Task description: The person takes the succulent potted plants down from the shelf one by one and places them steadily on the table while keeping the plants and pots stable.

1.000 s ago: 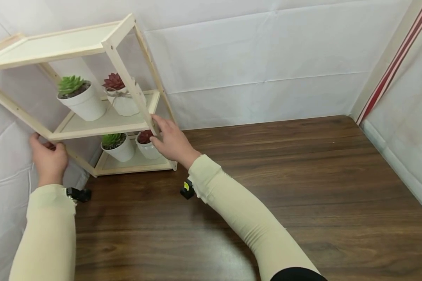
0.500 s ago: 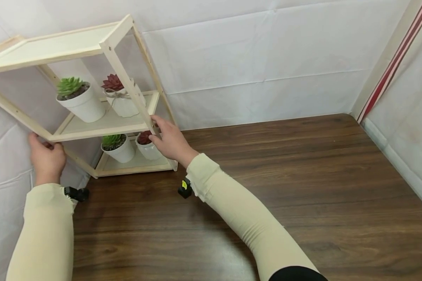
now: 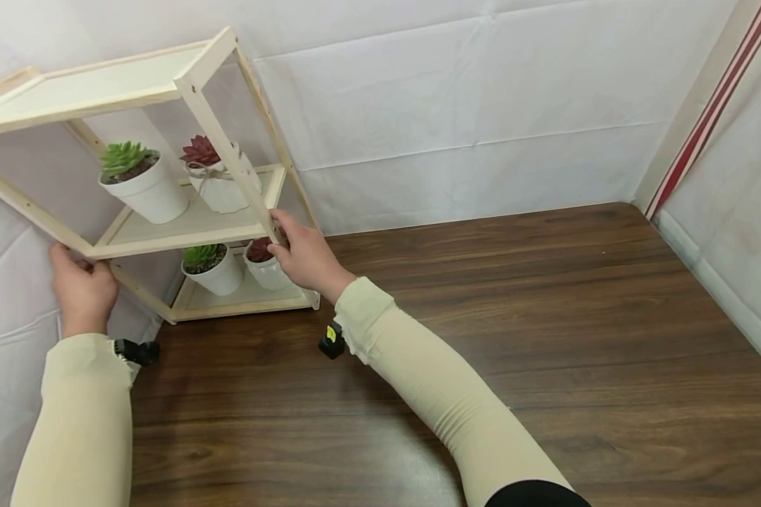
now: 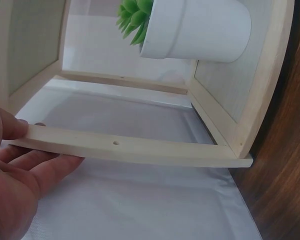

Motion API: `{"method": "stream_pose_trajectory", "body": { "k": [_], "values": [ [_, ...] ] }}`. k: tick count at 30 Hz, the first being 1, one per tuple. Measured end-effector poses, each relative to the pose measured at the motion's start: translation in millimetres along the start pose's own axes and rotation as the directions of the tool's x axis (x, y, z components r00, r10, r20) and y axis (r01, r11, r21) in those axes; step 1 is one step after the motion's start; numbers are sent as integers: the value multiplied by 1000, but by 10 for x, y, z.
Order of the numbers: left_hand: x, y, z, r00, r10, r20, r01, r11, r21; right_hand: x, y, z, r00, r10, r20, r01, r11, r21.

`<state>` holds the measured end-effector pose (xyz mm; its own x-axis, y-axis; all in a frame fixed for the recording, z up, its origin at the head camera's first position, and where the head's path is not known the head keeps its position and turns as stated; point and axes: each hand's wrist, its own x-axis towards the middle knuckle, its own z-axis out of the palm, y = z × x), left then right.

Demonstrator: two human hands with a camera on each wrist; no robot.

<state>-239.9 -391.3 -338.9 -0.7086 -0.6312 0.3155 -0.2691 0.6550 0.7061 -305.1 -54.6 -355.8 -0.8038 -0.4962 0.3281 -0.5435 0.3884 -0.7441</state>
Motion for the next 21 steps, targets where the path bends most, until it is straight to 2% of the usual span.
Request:
{"method": "stream_pose_trajectory", "body": {
  "k": [12,21],
  "values": [
    [28,-43,-34,999,-4,45,3,1000,21,-35,-61,-8,1000,8,10,-7,991,-130],
    [17,-10,-52,995,17,93,-17,1000,-2,-27,-62,-26,999,49,15,-47,992,-119]
  ]
}}
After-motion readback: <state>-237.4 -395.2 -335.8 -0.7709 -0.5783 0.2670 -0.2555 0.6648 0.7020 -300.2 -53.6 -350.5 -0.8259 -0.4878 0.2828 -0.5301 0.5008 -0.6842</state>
